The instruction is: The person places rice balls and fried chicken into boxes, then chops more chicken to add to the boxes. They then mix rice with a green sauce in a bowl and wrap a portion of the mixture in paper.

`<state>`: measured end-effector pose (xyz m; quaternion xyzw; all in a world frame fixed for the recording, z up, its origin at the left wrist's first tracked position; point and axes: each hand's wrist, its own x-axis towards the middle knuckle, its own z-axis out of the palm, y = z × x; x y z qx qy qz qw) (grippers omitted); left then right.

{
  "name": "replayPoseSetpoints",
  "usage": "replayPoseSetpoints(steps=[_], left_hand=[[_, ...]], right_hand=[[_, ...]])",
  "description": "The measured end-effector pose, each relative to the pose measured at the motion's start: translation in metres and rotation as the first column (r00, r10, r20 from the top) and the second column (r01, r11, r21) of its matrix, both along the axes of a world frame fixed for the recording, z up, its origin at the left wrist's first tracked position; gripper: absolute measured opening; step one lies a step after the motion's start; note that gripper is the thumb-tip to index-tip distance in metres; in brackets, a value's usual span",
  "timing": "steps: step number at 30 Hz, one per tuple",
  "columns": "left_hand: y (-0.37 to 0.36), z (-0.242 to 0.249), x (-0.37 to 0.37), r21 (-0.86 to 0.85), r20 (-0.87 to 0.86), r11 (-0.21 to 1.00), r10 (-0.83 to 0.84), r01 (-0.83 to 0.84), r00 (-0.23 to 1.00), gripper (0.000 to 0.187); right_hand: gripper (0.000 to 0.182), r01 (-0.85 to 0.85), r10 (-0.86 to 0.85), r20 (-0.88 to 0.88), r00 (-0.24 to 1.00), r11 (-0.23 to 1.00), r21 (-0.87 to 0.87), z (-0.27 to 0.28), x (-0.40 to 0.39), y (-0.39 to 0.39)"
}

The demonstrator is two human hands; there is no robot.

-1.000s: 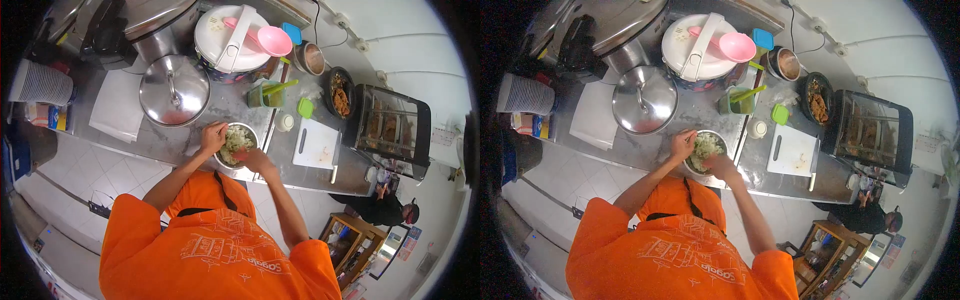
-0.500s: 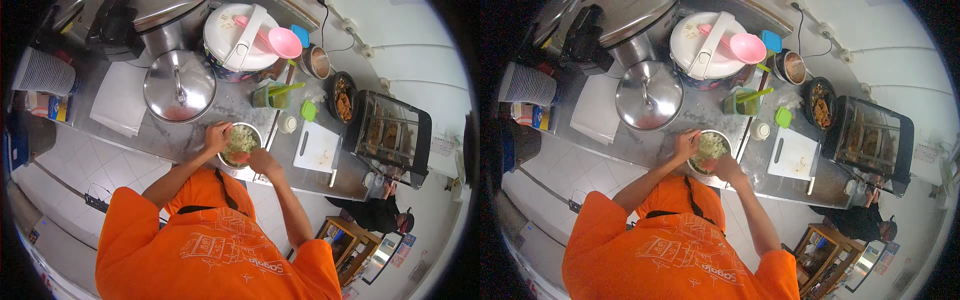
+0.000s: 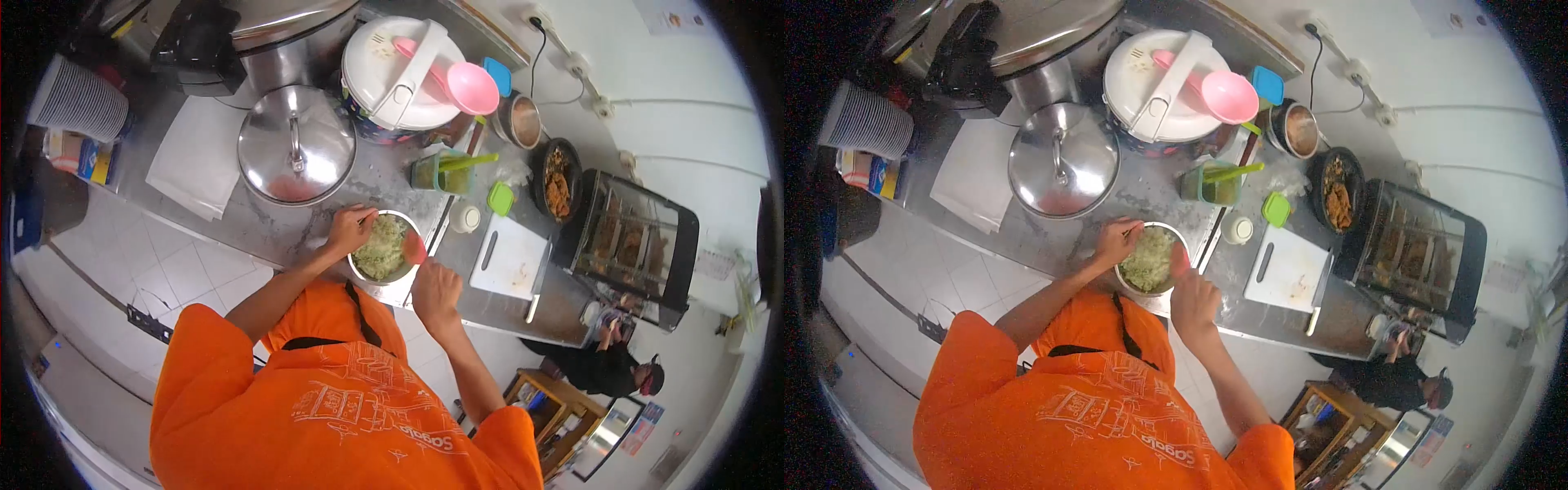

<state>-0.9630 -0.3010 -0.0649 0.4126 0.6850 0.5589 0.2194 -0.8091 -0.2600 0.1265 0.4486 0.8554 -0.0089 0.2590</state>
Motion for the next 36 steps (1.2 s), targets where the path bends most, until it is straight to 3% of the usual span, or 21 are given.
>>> replayPoseSetpoints(steps=[2, 4, 6, 7, 9, 11, 14, 16, 19, 20, 22, 23, 28, 30, 34, 36], left_hand=[[0.003, -0.001, 0.000, 0.008, 0.034, 0.996, -0.086, 0.086, 0.996, 0.013], [0.008, -0.001, 0.000, 0.033, 0.030, 0.997, -0.071, 0.070, 0.997, 0.013], [0.009, 0.003, -0.003, 0.048, 0.023, 0.997, -0.068, 0.067, 0.997, 0.013], [0.009, 0.007, -0.006, 0.023, 0.046, 0.997, -0.081, 0.080, 0.996, 0.012], [0.003, 0.009, 0.001, -0.007, 0.080, 0.994, -0.111, 0.112, 0.991, 0.012], [0.005, 0.007, -0.003, 0.037, -0.005, 0.996, -0.080, 0.080, 0.997, 0.012], [0.004, 0.011, -0.005, 0.034, -0.018, 0.996, -0.078, 0.078, 0.997, 0.011], [0.009, 0.003, -0.009, 0.020, 0.008, 0.993, -0.117, 0.117, 0.993, 0.013], [0.012, -0.008, -0.003, 0.015, 0.027, 0.985, -0.172, 0.171, 0.985, 0.016], [0.012, -0.010, -0.002, 0.030, 0.003, 0.985, -0.170, 0.170, 0.985, 0.016], [0.007, -0.004, -0.001, 0.014, -0.019, 0.991, -0.129, 0.130, 0.991, 0.016], [0.006, 0.000, -0.001, 0.005, -0.039, 0.997, -0.071, 0.071, 0.997, 0.016], [0.004, 0.009, 0.003, -0.072, -0.013, 0.996, -0.058, 0.057, 0.998, 0.018], [0.005, 0.008, 0.004, -0.076, -0.040, 0.995, -0.061, 0.057, 0.997, 0.020], [0.008, 0.004, 0.005, -0.018, 0.012, 0.999, -0.052, 0.052, 0.999, 0.017], [0.008, 0.002, 0.006, -0.001, 0.059, 0.998, -0.061, 0.061, 0.996, 0.018]], right_hand=[[0.019, -0.094, 0.095, -0.055, 0.994, 0.995, 0.029, -0.031, 0.001, 0.012], [0.022, -0.172, 0.177, -0.113, 0.978, 0.984, 0.051, -0.068, 0.001, 0.017], [0.038, -0.410, 0.424, -0.226, 0.877, 0.906, 0.108, -0.093, 0.000, 0.015], [0.049, -0.459, 0.456, -0.196, 0.868, 0.888, 0.029, -0.098, 0.006, 0.017], [0.048, -0.480, 0.463, -0.195, 0.864, 0.876, -0.046, -0.084, 0.021, 0.012], [0.047, -0.506, 0.481, -0.184, 0.857, 0.853, -0.129, -0.070, 0.033, 0.011], [0.047, -0.534, 0.504, -0.214, 0.837, 0.838, -0.112, -0.041, 0.048, 0.008], [0.041, -0.513, 0.475, -0.266, 0.839, 0.853, -0.095, -0.036, 0.045, 0.019], [0.028, -0.459, 0.501, -0.311, 0.807, 0.865, 0.202, -0.059, 0.032, 0.044], [0.028, -0.448, 0.490, -0.314, 0.813, 0.871, 0.200, -0.071, 0.037, 0.038], [0.036, -0.407, 0.420, -0.052, 0.906, 0.899, 0.161, -0.094, 0.050, 0.020], [0.051, -0.348, 0.350, -0.016, 0.937, 0.934, 0.076, -0.093, 0.054, 0.010], [0.062, -0.169, 0.178, 0.029, 0.984, 0.967, -0.191, -0.057, 0.031, -0.006], [0.019, -0.151, 0.117, -0.180, 0.977, 0.970, -0.192, -0.058, 0.033, -0.009], [0.017, -0.116, 0.053, -0.236, 0.970, 0.958, -0.261, -0.058, 0.028, -0.006], [0.025, -0.083, 0.010, -0.209, 0.978, 0.936, -0.343, -0.069, 0.033, -0.007]])
